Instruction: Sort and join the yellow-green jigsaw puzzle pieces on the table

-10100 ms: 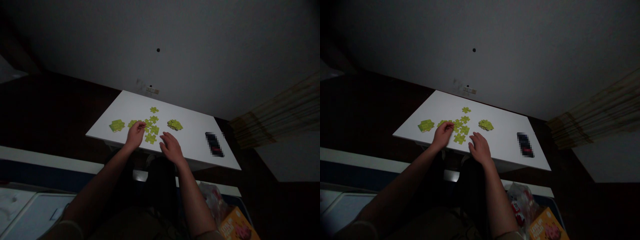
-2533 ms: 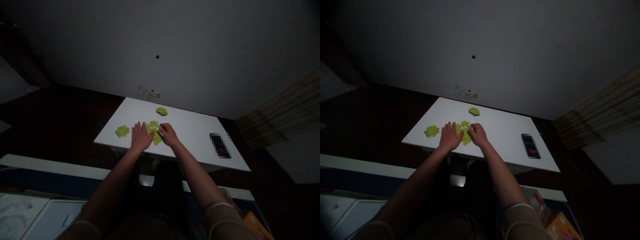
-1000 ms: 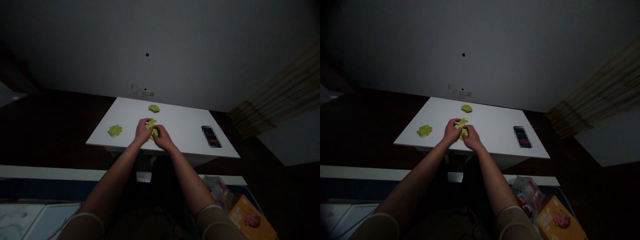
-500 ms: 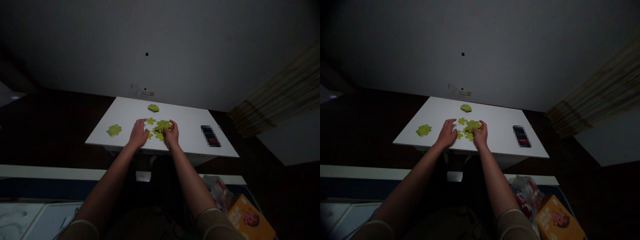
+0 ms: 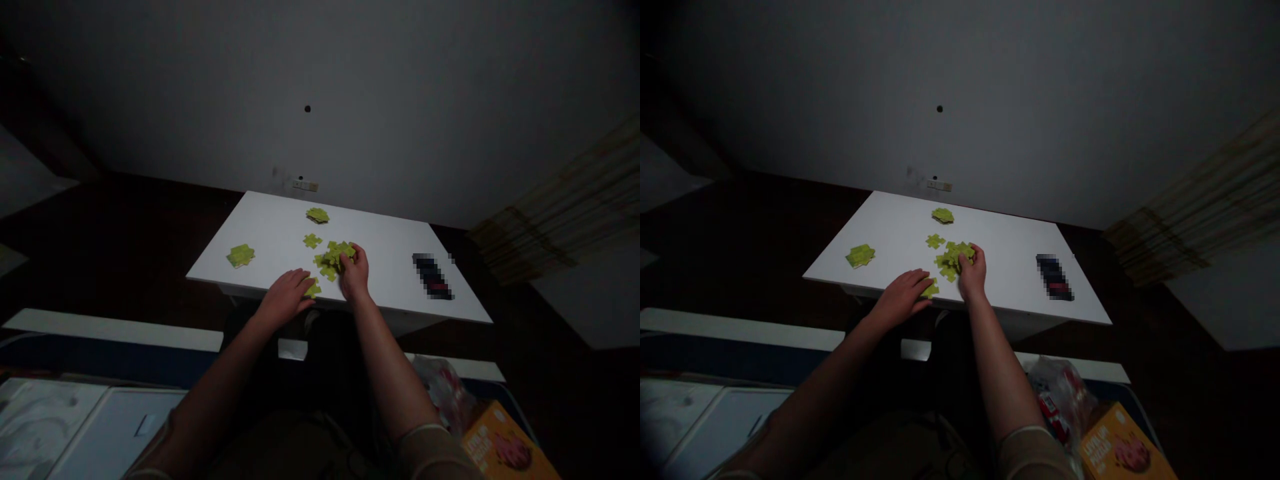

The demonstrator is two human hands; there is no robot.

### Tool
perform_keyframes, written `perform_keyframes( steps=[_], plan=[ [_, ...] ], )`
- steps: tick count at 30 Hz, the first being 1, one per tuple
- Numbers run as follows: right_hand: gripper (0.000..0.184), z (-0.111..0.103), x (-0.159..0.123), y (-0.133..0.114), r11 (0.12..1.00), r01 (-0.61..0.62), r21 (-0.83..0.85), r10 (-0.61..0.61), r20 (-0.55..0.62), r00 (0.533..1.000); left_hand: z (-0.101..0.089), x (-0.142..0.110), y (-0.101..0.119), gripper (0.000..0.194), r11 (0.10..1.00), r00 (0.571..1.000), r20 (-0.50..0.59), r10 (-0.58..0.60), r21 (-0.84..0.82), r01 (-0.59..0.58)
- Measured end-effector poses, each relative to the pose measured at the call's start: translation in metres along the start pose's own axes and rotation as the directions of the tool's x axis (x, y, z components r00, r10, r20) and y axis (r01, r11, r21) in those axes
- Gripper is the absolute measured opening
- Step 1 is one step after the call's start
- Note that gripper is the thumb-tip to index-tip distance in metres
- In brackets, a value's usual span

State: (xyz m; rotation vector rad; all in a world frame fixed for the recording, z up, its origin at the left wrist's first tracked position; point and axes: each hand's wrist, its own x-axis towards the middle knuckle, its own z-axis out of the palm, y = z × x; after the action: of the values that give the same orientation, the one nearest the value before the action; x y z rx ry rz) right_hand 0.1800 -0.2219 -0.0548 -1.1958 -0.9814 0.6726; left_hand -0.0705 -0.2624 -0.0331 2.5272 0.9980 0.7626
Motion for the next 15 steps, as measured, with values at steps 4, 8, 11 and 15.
perform_keyframes(
  steps=[4, 8, 11, 15],
  plan=[
    [0.06, 0.004, -0.003, -0.006, 0.999, -0.031, 0.038, 0.034, -0.084, 0.996, -0.003, -0.009, 0.0, 0.04, 0.993, 0.999, -0.014, 0.036, -0.108, -0.038],
    [0.061, 0.004, -0.006, -0.01, 0.998, -0.025, 0.049, 0.028, -0.052, 0.998, 0.002, 0.005, -0.002, 0.03, 0.914, 0.96, -0.188, -0.21, -0.387, 0.124],
    [0.058, 0.003, -0.006, -0.011, 0.997, -0.012, 0.072, 0.014, -0.021, 1.0, 0.009, 0.033, -0.008, 0.029, 0.681, 0.815, -0.237, -0.529, -0.691, 0.241],
    [0.058, 0.004, -0.006, -0.012, 0.995, -0.033, 0.096, 0.034, -0.012, 0.999, 0.019, 0.071, -0.016, 0.036, 0.453, 0.779, -0.064, -0.624, -0.842, 0.293]
  ],
)
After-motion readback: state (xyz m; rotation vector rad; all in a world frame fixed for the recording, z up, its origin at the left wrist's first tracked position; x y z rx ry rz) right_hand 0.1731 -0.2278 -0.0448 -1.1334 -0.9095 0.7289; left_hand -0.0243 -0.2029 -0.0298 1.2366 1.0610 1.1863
